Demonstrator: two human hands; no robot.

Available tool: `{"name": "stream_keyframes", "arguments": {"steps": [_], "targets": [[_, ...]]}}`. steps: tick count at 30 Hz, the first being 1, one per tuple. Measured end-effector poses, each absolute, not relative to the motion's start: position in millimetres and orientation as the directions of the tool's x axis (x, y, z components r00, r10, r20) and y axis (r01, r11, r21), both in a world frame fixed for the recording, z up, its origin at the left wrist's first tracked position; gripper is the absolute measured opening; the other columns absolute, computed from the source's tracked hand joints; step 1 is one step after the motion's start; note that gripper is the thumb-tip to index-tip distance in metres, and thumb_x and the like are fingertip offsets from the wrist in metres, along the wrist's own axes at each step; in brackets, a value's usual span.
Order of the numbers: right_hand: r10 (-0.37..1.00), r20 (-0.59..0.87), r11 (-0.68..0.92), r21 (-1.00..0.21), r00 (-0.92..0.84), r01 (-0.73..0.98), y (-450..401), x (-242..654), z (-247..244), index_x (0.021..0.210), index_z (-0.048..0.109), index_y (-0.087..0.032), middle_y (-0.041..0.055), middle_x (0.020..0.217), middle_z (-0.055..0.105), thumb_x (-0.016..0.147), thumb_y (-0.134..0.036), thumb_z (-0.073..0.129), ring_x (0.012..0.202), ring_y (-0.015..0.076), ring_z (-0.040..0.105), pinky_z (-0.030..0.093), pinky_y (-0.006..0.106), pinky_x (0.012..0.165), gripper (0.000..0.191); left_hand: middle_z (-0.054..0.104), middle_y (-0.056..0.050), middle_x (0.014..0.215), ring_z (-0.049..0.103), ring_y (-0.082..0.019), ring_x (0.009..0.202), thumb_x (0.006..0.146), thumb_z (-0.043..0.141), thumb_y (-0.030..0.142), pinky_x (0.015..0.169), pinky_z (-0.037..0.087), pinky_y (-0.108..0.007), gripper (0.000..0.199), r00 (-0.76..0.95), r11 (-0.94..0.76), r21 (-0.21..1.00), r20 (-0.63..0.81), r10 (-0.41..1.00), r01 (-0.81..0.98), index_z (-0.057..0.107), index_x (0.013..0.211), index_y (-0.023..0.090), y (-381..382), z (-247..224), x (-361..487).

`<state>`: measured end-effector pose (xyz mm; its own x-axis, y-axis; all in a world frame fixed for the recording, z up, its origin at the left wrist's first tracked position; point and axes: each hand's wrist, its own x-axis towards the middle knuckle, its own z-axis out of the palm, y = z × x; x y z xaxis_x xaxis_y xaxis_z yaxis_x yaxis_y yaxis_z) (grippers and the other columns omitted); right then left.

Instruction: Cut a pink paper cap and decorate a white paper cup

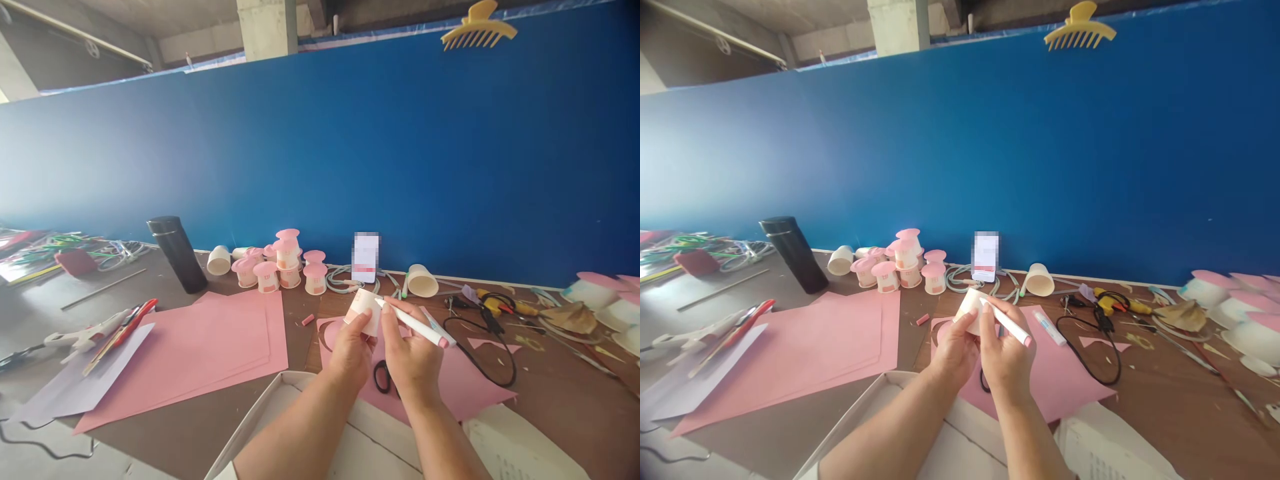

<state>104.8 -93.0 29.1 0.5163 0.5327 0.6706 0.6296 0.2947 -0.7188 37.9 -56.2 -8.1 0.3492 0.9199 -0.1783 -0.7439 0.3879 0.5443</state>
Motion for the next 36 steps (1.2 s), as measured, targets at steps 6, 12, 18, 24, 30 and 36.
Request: {"name": "stream_keyframes", "arguments": {"steps": [6, 12, 18, 24, 30, 36], "targets": [[0.540, 0.660, 0.222, -0.710, 0.522, 0.668, -92.1, 106.8, 28.4, 0.087, 0.067, -0.018, 0.0069, 0.086, 0.070, 0.081, -0.033, 0.056, 0.080, 0.0183, 0.064, 0.049, 0.026, 0.067, 0.019, 0.064, -0.007, 0.108, 0.056, -0.022, 0.101, 0.069, 0.070, 0.030, 0.076, 0.040, -0.027, 0.043, 0.337, 0.366, 0.580, -0.162, 0.927, -0.727, 0.064, 0.110, 0.017, -56.1, -8.9, 38.6], [0.541, 0.679, 0.200, -0.677, 0.496, 0.708, -90.4, 108.5, 26.4, 0.086, 0.066, -0.018, 0.0068, 0.084, 0.070, 0.082, -0.033, 0.054, 0.078, 0.0186, 0.064, 0.048, 0.026, 0.064, 0.020, 0.064, -0.006, 0.108, 0.054, -0.021, 0.100, 0.069, 0.071, 0.033, 0.075, 0.039, -0.027, 0.044, 0.328, 0.343, 0.615, -0.142, 0.934, -0.710, 0.065, 0.110, 0.019, -56.6, -8.8, 37.6], [0.537, 0.675, 0.185, -0.679, 0.506, 0.711, -90.0, 108.5, 25.9, 0.086, 0.066, -0.018, 0.0060, 0.085, 0.070, 0.081, -0.033, 0.055, 0.078, 0.0177, 0.065, 0.048, 0.025, 0.065, 0.019, 0.063, -0.007, 0.111, 0.053, -0.022, 0.103, 0.068, 0.071, 0.032, 0.078, 0.039, -0.028, 0.043, 0.332, 0.357, 0.607, -0.158, 0.930, -0.710, 0.065, 0.108, 0.018, -56.3, -8.5, 38.1], [0.550, 0.663, 0.170, -0.684, 0.508, 0.709, -89.7, 108.8, 26.3, 0.087, 0.067, -0.018, 0.0072, 0.084, 0.070, 0.082, -0.035, 0.054, 0.078, 0.0189, 0.065, 0.048, 0.026, 0.065, 0.022, 0.063, -0.007, 0.109, 0.053, -0.023, 0.102, 0.066, 0.072, 0.031, 0.076, 0.039, -0.028, 0.043, 0.324, 0.372, 0.607, -0.193, 0.926, -0.702, 0.065, 0.106, 0.017, -57.2, -2.9, 37.9], [0.570, 0.638, 0.162, -0.705, 0.518, 0.690, -90.3, 108.7, 26.3, 0.088, 0.067, -0.018, 0.0085, 0.083, 0.070, 0.082, -0.038, 0.054, 0.075, 0.0197, 0.065, 0.048, 0.028, 0.065, 0.025, 0.062, -0.007, 0.111, 0.052, -0.023, 0.104, 0.066, 0.073, 0.031, 0.077, 0.038, -0.029, 0.046, 0.321, 0.364, 0.614, -0.186, 0.929, -0.700, 0.064, 0.109, 0.017, -56.2, -5.2, 38.3], [0.557, 0.651, 0.174, -0.699, 0.516, 0.693, -90.2, 108.8, 26.9, 0.088, 0.067, -0.017, 0.0084, 0.084, 0.070, 0.082, -0.038, 0.053, 0.078, 0.0198, 0.065, 0.049, 0.028, 0.067, 0.025, 0.061, -0.005, 0.116, 0.051, -0.023, 0.108, 0.067, 0.072, 0.032, 0.078, 0.037, -0.028, 0.047, 0.307, 0.322, 0.656, -0.143, 0.941, -0.683, 0.063, 0.112, 0.020, -56.6, -5.5, 38.1]]}}
